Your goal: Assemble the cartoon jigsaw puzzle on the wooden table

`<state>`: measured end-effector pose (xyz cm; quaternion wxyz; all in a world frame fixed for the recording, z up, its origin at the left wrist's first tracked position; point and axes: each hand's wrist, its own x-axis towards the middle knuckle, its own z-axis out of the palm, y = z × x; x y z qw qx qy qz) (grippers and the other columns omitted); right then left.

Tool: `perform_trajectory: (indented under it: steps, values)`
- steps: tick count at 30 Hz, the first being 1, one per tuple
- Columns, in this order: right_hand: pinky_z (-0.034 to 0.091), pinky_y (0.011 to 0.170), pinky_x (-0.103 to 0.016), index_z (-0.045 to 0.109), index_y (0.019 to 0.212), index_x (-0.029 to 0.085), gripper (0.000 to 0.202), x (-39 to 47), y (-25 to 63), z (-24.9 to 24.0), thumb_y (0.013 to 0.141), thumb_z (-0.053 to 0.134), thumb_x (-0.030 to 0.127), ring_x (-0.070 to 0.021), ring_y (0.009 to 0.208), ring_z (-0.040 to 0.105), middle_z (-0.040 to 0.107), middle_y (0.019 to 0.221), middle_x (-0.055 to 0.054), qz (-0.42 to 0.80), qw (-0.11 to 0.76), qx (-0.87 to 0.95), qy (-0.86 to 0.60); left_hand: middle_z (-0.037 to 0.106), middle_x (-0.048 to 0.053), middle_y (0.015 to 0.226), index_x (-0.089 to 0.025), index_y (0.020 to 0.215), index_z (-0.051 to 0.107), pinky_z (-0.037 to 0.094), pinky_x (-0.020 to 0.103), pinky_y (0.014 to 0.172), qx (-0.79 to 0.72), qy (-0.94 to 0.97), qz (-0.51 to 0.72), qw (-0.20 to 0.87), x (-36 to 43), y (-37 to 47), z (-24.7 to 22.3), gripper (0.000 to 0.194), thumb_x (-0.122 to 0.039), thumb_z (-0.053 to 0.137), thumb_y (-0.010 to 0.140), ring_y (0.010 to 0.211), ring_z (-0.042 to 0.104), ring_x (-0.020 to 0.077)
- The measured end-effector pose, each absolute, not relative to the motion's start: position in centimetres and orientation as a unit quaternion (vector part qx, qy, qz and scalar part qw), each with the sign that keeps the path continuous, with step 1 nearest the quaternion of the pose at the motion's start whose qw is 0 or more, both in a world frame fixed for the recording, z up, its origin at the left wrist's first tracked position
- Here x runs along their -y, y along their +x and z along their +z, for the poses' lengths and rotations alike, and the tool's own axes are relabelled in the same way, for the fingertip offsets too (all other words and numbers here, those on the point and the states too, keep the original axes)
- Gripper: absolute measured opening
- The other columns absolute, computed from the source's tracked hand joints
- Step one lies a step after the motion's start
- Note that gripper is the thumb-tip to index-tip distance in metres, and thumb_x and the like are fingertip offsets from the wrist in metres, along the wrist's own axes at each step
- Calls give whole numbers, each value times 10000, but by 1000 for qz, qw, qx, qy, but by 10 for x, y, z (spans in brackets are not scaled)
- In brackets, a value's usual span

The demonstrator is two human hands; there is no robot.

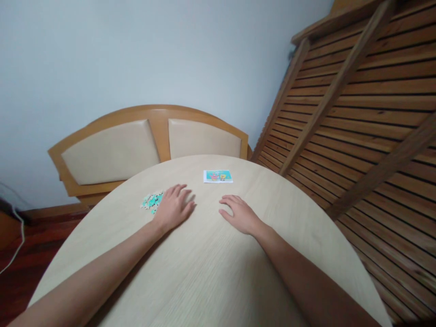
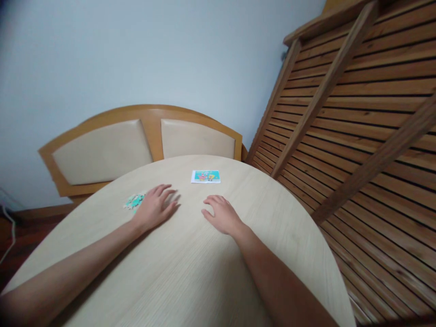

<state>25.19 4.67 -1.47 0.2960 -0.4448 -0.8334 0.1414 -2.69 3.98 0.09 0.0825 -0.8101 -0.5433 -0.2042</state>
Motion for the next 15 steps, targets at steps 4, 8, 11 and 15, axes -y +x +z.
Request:
perform_trajectory:
  steps: [4,8,11,15]
  values:
    - [295,1186,-471,601,1360,178,535,-40,251,-10,913,590,471,-283,1389,447,527,1481,-132,82,206,855,-469,501,172,1490,-116,1395,549,331,443,1188,463,-870,-169,-18,-33,5,-8,505,-403,465,988,1404,440,293]
    - [200,1226,-516,462,1501,193,701,-37,255,-9,915,542,570,-300,1505,273,349,1611,-124,95,149,857,-484,370,157,1587,-158,1467,498,283,522,1202,481,-865,-129,-62,-30,5,-7,634,-532,513,955,1483,311,351]
    - [179,1233,-520,418,1530,189,740,-37,255,-7,909,539,573,-304,1516,244,307,1627,-119,100,125,857,-490,309,124,1618,-213,1508,450,253,562,1201,481,-866,-114,-79,-26,4,-2,682,-609,482,953,1510,229,366]
    - [182,1233,-522,408,1536,189,741,-34,255,-4,910,535,564,-306,1520,233,295,1631,-113,104,112,854,-497,306,112,1621,-227,1510,447,239,563,1205,484,-863,-122,-82,-23,7,-1,660,-590,479,961,1510,229,364]
